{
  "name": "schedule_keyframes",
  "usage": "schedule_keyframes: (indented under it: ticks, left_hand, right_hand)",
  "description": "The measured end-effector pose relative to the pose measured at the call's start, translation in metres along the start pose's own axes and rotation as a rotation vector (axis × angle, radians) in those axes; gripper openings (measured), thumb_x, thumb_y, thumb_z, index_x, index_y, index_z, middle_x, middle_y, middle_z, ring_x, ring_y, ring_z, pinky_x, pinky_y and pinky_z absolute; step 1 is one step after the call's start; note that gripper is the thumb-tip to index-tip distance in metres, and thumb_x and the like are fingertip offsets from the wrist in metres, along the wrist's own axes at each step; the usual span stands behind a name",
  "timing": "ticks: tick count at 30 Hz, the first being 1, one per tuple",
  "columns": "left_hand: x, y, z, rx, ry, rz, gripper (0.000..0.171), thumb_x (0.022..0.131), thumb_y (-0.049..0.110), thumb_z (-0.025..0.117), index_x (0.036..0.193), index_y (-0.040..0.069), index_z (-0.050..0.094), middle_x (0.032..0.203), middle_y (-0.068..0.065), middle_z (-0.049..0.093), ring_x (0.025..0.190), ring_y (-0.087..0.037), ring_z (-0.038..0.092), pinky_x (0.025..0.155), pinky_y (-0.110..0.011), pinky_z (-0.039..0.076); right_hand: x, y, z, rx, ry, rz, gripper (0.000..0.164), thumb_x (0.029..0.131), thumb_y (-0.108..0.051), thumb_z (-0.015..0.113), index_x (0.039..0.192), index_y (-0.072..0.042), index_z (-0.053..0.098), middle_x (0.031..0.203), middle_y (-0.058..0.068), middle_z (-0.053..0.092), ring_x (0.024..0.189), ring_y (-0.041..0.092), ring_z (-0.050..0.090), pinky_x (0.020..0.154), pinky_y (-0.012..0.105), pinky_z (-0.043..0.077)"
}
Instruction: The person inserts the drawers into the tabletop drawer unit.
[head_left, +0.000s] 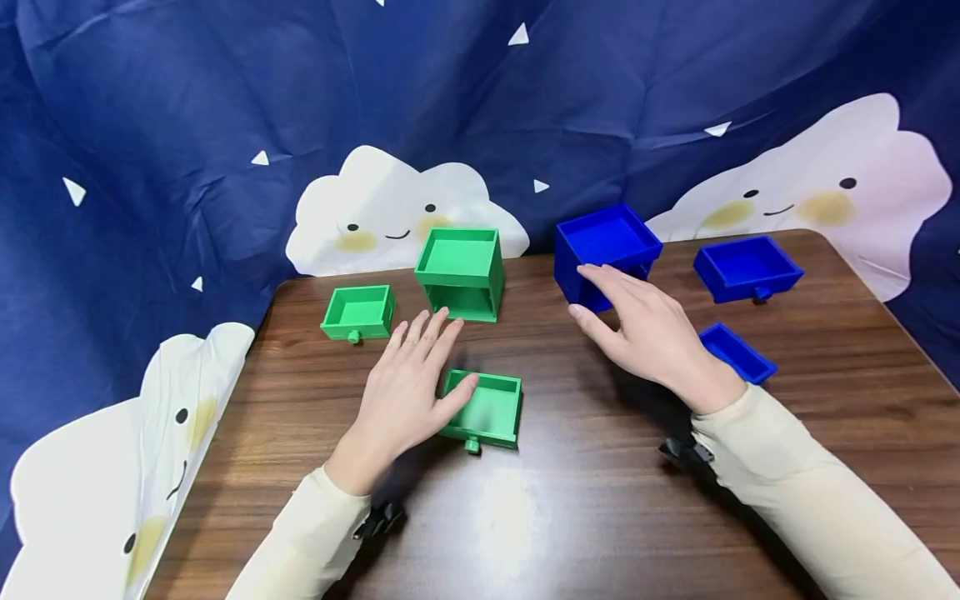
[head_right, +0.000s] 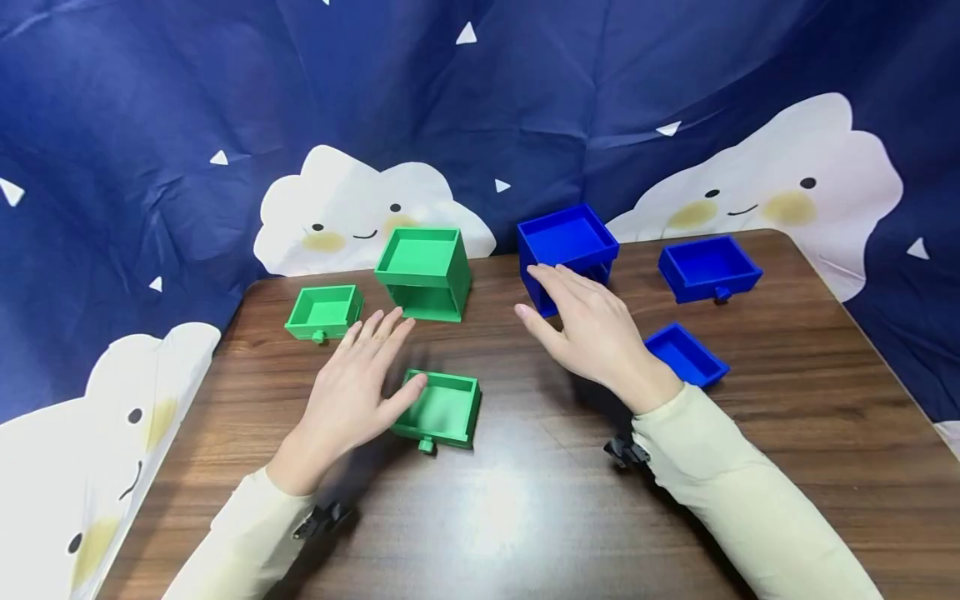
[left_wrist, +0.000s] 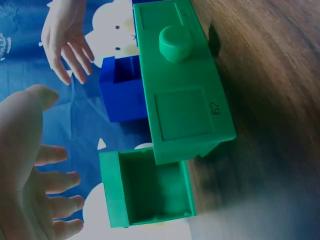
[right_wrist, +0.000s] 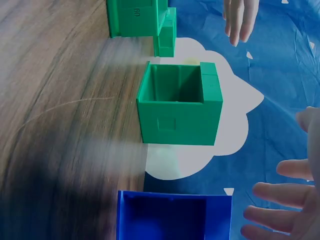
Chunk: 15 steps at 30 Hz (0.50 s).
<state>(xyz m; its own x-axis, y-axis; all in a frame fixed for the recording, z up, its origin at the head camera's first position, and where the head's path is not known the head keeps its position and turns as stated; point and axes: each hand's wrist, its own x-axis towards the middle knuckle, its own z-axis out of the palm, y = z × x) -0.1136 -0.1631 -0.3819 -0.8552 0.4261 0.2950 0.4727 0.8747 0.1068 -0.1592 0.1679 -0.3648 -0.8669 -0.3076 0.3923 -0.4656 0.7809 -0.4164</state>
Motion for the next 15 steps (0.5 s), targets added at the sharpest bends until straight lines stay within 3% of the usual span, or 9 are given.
schedule_keyframes:
  ticks: [5, 9, 12, 15]
  left_hand:
    - [-0.005, -0.004, -0.001, -0.058, 0.071, -0.008, 0.071, 0.103, 0.051, 0.061, 0.160, 0.009, 0.052, 0.160, -0.011, 0.059, 0.151, -0.034, 0.054, 0.129, -0.049, 0.040]
    - [-0.010, -0.008, 0.000, -0.079, 0.168, 0.013, 0.066, 0.100, 0.044, 0.066, 0.154, 0.006, 0.057, 0.146, -0.015, 0.069, 0.136, -0.035, 0.067, 0.115, -0.052, 0.054]
    - [-0.011, -0.010, 0.000, -0.075, 0.257, 0.034, 0.059, 0.098, 0.039, 0.069, 0.146, 0.005, 0.064, 0.128, -0.015, 0.078, 0.113, -0.035, 0.077, 0.092, -0.053, 0.064]
    - [-0.012, -0.013, 0.001, -0.077, 0.341, 0.055, 0.050, 0.096, 0.035, 0.069, 0.136, 0.004, 0.070, 0.103, -0.013, 0.083, 0.082, -0.034, 0.078, 0.064, -0.050, 0.062]
  right_hand:
    - [0.005, 0.000, 0.007, 0.045, 0.033, -0.005, 0.051, 0.106, -0.034, 0.067, 0.151, -0.009, 0.061, 0.146, 0.017, 0.069, 0.131, 0.040, 0.067, 0.108, 0.061, 0.053]
    - [0.009, -0.002, 0.011, 0.101, 0.022, -0.004, 0.048, 0.108, -0.032, 0.064, 0.149, -0.008, 0.062, 0.143, 0.014, 0.071, 0.113, 0.036, 0.071, 0.099, 0.057, 0.056]
    - [0.014, -0.005, 0.013, 0.139, 0.008, 0.002, 0.047, 0.109, -0.032, 0.063, 0.149, -0.007, 0.062, 0.142, 0.014, 0.071, 0.113, 0.035, 0.071, 0.100, 0.056, 0.055]
    - [0.019, -0.006, 0.016, 0.168, 0.013, -0.011, 0.046, 0.109, -0.029, 0.063, 0.148, -0.005, 0.063, 0.139, 0.015, 0.073, 0.122, 0.037, 0.070, 0.105, 0.057, 0.054]
